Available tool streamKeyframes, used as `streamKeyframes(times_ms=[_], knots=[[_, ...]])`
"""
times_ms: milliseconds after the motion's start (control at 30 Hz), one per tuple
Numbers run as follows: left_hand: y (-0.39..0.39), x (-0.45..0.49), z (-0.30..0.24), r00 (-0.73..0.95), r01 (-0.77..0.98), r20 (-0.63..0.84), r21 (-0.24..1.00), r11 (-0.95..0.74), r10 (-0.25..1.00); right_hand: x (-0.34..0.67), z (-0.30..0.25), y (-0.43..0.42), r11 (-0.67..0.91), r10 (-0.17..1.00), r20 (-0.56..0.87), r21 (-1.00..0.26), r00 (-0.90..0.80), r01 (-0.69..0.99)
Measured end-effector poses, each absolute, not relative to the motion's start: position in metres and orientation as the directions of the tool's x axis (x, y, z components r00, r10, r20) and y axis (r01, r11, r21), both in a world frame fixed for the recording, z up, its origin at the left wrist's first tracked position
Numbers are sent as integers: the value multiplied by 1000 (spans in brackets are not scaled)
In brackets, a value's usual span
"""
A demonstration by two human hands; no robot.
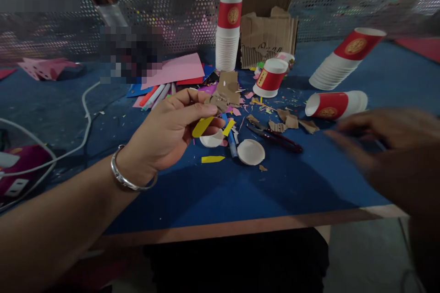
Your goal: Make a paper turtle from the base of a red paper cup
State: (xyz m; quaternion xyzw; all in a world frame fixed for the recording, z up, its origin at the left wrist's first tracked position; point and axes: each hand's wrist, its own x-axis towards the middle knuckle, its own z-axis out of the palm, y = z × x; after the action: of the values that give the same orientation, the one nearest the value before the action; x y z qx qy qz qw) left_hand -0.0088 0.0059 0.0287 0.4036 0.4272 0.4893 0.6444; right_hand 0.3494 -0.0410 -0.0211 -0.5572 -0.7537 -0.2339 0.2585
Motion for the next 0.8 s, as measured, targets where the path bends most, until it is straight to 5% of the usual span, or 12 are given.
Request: streamKeyframes(times_ms=[100,233,500,800], knots=[[4,-7,31,131,-287,-135,943,168,982,267,-2,-46,683,637,519,-36,-571,730],[4,-10,31,93,-271,-119,952,140,989,204,-2,-30,864,490,316,-50,-812,501],[18,-22,20,91,-251,-124,957,144,988,162,-2,-14,828,561,25,7,-828,561],[22,-21,16,107,-245,-147,955,170,983,157,-1,-10,788,606,-62,-90,-793,609]])
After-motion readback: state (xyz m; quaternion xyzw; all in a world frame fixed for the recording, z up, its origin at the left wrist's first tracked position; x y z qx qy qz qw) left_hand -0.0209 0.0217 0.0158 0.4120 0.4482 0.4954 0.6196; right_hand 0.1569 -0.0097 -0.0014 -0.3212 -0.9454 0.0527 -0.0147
